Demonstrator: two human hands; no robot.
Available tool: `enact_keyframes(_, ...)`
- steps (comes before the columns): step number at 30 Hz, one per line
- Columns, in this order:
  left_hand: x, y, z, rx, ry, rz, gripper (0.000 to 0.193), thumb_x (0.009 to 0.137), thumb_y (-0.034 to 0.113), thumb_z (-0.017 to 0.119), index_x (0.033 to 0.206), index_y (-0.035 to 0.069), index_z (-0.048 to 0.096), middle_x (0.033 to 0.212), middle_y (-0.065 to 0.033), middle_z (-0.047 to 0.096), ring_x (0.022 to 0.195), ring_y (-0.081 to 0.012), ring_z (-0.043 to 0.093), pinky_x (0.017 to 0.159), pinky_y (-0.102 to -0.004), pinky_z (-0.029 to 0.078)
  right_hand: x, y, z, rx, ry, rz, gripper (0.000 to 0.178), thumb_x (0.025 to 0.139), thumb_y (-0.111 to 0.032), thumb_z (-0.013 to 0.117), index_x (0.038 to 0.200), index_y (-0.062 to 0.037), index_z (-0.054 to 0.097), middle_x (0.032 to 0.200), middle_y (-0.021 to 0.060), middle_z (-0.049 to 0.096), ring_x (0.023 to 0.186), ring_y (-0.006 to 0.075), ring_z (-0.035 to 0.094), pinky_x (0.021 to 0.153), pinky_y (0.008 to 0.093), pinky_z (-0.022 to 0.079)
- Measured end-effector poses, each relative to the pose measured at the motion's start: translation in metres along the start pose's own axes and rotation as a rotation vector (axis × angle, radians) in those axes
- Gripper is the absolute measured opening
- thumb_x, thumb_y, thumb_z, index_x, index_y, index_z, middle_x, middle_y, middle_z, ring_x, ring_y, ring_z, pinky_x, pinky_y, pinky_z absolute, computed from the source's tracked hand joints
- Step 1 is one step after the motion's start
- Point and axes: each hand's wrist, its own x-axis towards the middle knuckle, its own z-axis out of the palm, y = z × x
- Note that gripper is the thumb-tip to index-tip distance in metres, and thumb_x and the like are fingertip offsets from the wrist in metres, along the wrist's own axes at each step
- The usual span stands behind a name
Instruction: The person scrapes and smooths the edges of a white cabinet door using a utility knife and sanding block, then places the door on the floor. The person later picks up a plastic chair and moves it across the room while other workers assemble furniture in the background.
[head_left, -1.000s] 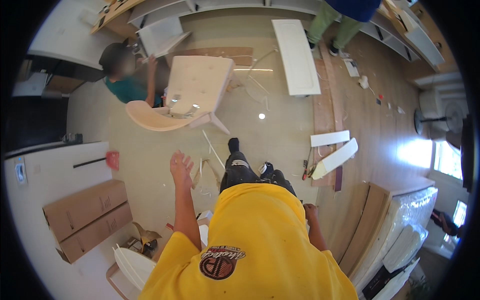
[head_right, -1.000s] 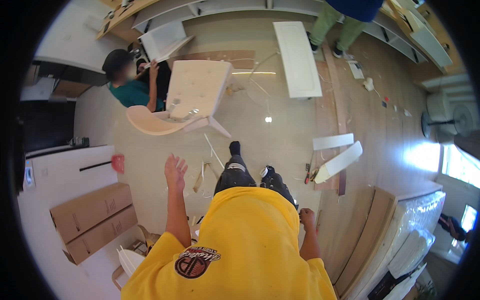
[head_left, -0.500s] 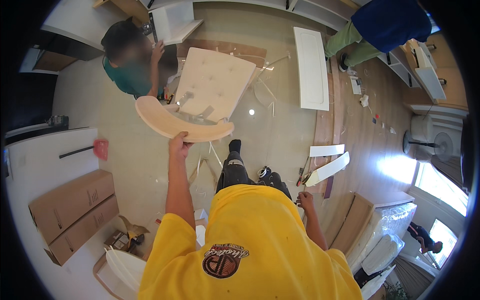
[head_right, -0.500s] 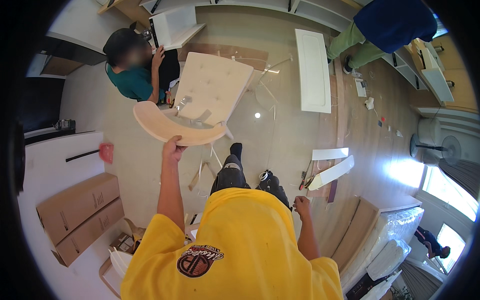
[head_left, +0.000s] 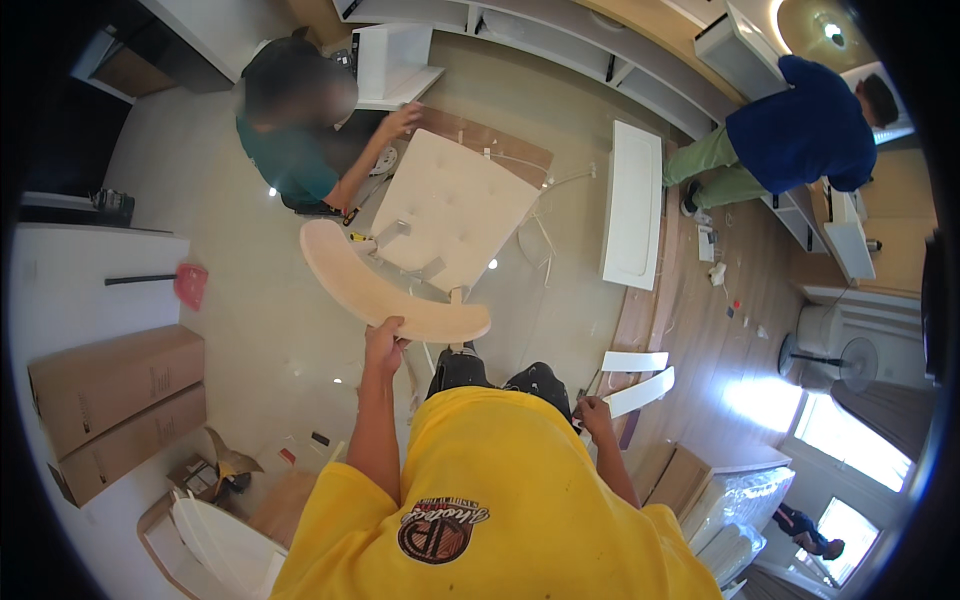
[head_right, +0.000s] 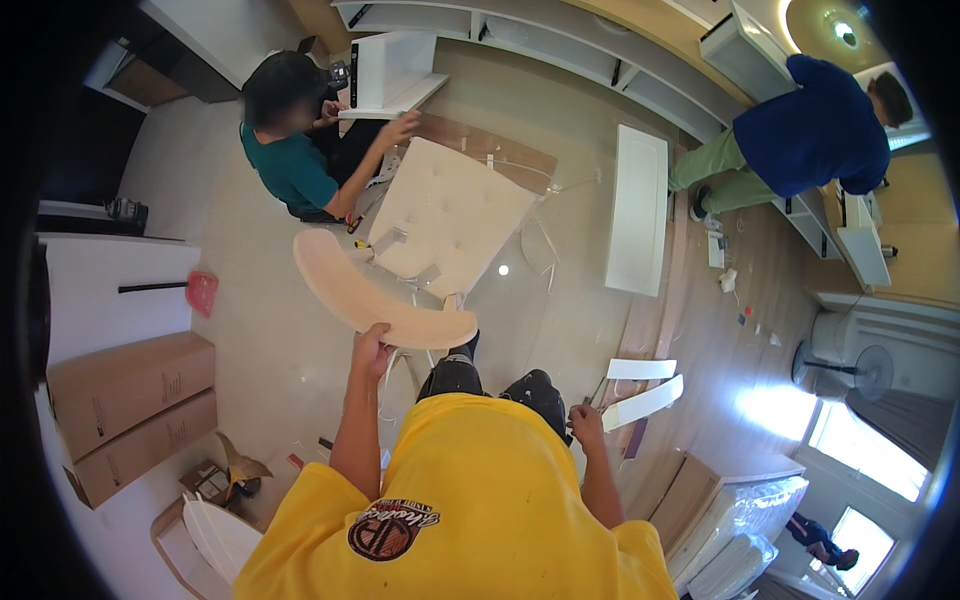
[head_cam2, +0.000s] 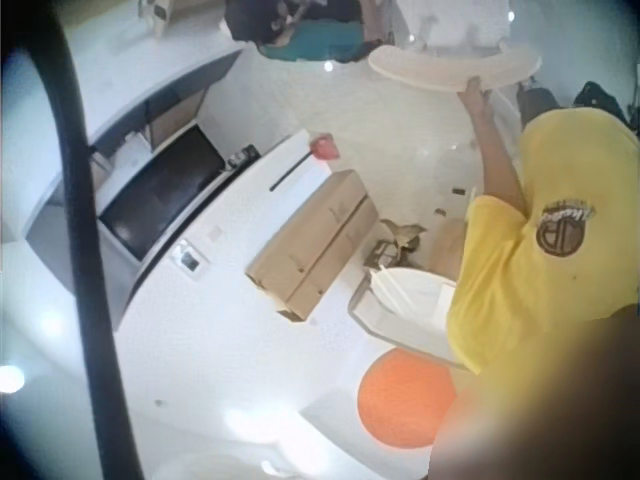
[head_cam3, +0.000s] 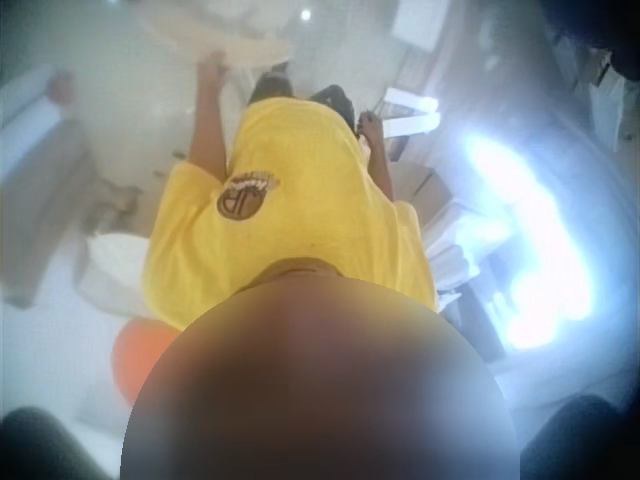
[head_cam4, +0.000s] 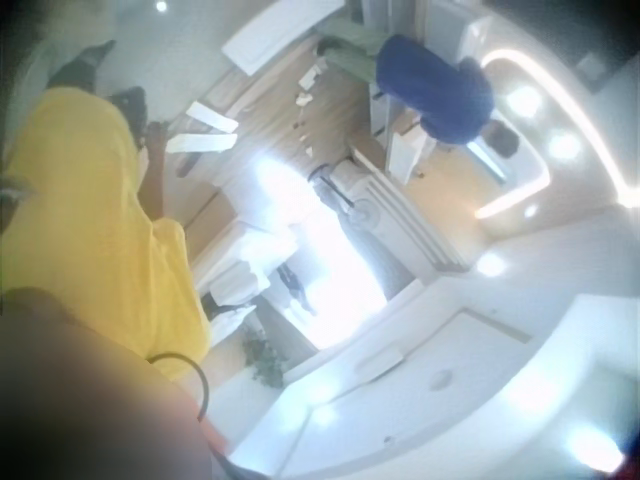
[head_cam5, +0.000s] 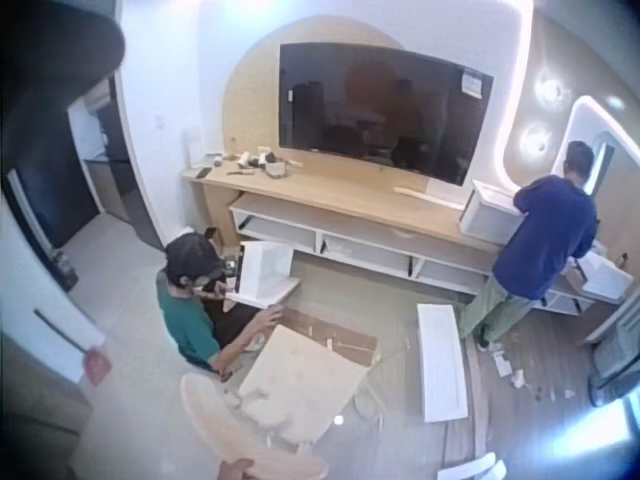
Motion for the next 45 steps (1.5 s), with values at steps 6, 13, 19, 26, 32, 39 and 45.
enact_keyframes(6, -0.007, 0.006, 0.0, 0.07, 0.006, -0.033, 0.057, 0.086, 0.007, 0.071, 0.138, 0.003, 0.049, 0.119, -0.0126, 0.067, 0.104, -0.0294, 0.07, 0.087, -0.0474, 0.06, 0.016, 0.01, -0.008, -0.117, 0.034, -0.074, 0.024, 0.097, -0.018, 0.063, 0.102, 0.0022, 0.075, 0.085, 0.0126, 0.072, 0.065, 0.0187, 0.066, 0.06, 0.0332, 0.053)
enact_keyframes(13, -0.015, 0.008, 0.023, 0.127, 0.19, -0.059, 0.052, 0.089, 0.008, 0.07, 0.136, 0.002, 0.051, 0.125, -0.0143, 0.065, 0.11, -0.0288, 0.067, 0.091, -0.0467, 0.058, 0.107, -0.019, -0.025, -0.513, -0.126, -0.187, 0.041, 0.097, -0.032, 0.058, 0.109, 0.004, 0.074, 0.106, 0.0275, 0.074, 0.104, 0.0391, 0.072, 0.091, 0.0471, 0.054)
enact_keyframes(19, -0.01, -0.002, 0.064, 0.043, 0.566, 0.079, 0.055, 0.095, 0.013, 0.068, 0.144, -0.001, 0.048, 0.131, -0.0163, 0.064, 0.115, -0.0287, 0.066, 0.095, -0.0412, 0.056, 0.222, -0.237, 0.054, -0.635, -0.082, -0.652, 0.03, 0.094, -0.024, 0.062, 0.098, 0.003, 0.073, 0.092, 0.0274, 0.071, 0.09, 0.0452, 0.07, 0.081, 0.051, 0.055)
enact_keyframes(26, -0.004, 0.003, 0.123, 0.044, 0.951, 0.282, 0.055, 0.104, 0.024, 0.064, 0.148, -0.002, 0.046, 0.136, -0.0167, 0.062, 0.116, -0.0274, 0.066, 0.095, -0.0384, 0.057, 0.214, -0.38, 0.282, -0.421, -1.045, -0.653, 0.035, 0.097, -0.028, 0.068, 0.121, -0.003, 0.069, 0.112, 0.0174, 0.075, 0.104, 0.0314, 0.073, 0.091, 0.04, 0.056)
enact_keyframes(32, -0.001, 0.002, 0.117, 0.148, 1.059, 0.179, 0.056, 0.102, 0.029, 0.066, 0.144, -0.003, 0.049, 0.13, -0.0169, 0.065, 0.11, -0.0271, 0.068, 0.093, -0.038, 0.057, 0.293, -0.386, 0.391, -1.003, -1.377, -0.903, 0.038, 0.096, -0.033, 0.068, 0.123, -0.0058, 0.071, 0.126, 0.0167, 0.071, 0.125, 0.0293, 0.064, 0.108, 0.0425, 0.047)
enact_keyframes(39, -0.002, 0.005, 0.123, 0.135, 1.166, 0.042, 0.058, 0.1, 0.031, 0.069, 0.141, -0.006, 0.05, 0.126, -0.0184, 0.066, 0.107, -0.0262, 0.068, 0.092, -0.0385, 0.056, 0.471, -0.609, 0.26, -0.145, 0.434, -1.196, 0.055, 0.099, -0.027, 0.064, 0.145, 0.0012, 0.051, 0.138, 0.0254, 0.06, 0.125, 0.0369, 0.06, 0.11, 0.044, 0.043)
enact_keyframes(45, -0.001, 0.005, 0.121, 0.025, 1.106, 0.114, 0.054, 0.101, 0.027, 0.069, 0.14, -0.005, 0.052, 0.125, -0.0171, 0.067, 0.107, -0.0254, 0.068, 0.09, -0.0378, 0.056, 0.447, -0.577, 0.238, -0.666, -0.266, -0.989, 0.066, 0.101, -0.043, 0.063, 0.145, 0.0039, 0.05, 0.143, 0.0255, 0.057, 0.133, 0.035, 0.057, 0.111, 0.044, 0.044)
